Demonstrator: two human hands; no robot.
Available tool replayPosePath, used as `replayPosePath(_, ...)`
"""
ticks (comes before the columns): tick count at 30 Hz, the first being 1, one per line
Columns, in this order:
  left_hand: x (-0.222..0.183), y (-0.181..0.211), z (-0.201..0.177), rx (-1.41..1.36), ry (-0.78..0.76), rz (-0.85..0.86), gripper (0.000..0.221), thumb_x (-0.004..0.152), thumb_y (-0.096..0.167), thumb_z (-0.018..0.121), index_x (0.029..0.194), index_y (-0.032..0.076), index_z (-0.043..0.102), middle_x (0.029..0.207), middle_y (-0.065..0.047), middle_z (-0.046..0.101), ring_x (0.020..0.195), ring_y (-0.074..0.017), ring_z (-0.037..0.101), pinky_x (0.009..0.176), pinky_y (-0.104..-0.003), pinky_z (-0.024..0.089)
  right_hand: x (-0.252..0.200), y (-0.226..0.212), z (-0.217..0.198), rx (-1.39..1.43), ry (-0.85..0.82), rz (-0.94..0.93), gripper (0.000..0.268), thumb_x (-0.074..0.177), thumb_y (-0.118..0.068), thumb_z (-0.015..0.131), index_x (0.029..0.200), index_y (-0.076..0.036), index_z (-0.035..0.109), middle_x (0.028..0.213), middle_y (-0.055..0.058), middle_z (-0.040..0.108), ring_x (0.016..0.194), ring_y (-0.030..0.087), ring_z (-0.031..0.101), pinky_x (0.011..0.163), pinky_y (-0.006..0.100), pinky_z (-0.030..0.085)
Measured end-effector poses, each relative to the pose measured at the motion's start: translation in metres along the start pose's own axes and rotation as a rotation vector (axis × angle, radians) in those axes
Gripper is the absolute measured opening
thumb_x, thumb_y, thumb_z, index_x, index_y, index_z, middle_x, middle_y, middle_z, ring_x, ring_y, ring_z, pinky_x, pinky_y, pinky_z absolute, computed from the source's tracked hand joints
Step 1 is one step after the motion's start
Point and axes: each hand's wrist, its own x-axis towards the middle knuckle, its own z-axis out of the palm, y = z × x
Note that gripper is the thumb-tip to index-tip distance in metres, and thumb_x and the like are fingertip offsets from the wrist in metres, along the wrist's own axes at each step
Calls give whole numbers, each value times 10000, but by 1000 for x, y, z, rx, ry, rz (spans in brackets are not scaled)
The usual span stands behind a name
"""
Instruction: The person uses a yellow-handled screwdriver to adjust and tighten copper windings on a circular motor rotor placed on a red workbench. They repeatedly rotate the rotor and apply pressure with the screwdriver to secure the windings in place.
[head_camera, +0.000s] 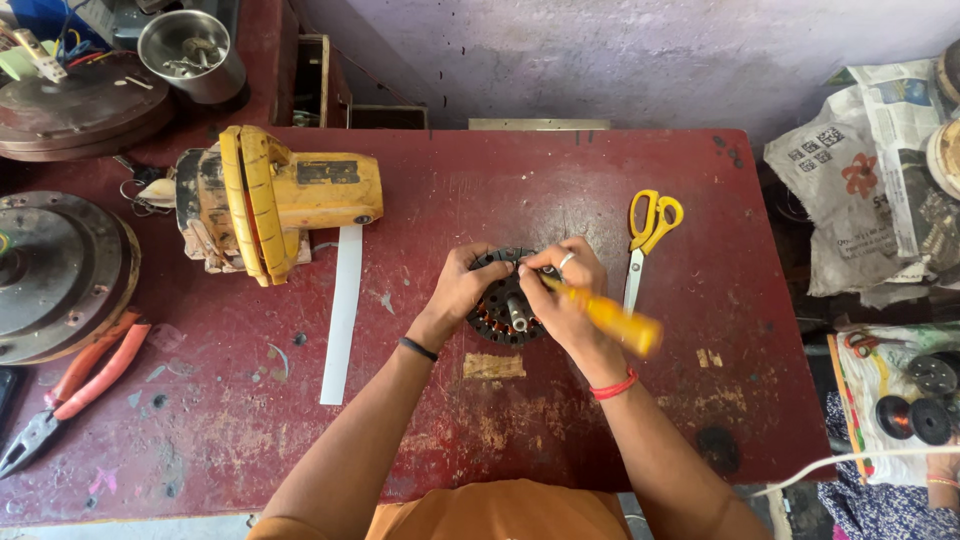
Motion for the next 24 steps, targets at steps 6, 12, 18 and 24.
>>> replayPosePath(6, -1, 0, -1, 12, -15, 22, 221, 861, 214, 762, 904, -1, 740, 733, -55, 725, 622, -104, 660, 574, -267, 534, -5, -13, 1, -135, 87, -256, 115, 782, -60, 793, 875, -11, 747, 868, 107, 705, 854, 258, 610, 727, 374, 514)
replayPosePath(12, 1, -5, -2, 21, -10, 76, 184, 865, 179, 752, 888, 0, 718, 733, -39, 713, 638, -90, 656, 585, -267, 539, -10, -12, 7, -135, 75, -129, 83, 866, -43, 712, 933, -3, 739, 875, 85, 683, 822, 186, 600, 680, 325, 497)
replayPosePath(18, 4, -8, -2, -3, 9, 74, 160, 834, 146, 747, 874, 1, 694, 722, -30, 694, 620, -86, 640, 551, -265, 521, -8, -3, 26, -54, 166, -45, 46, 848, -24, 685, 841, 10, 715, 714, 57, 616, 637, 146, 516, 536, 304, 395)
replayPosePath(24, 4, -10, -4, 0, -18, 84, 172, 856, 153, 755, 885, -6, 697, 731, -34, 694, 632, -86, 637, 554, -263, 517, 1, 0, 26, -120, 90, 7, 113, 857, -45, 645, 757, 4, 661, 645, 79, 574, 561, 136, 505, 533, 325, 393)
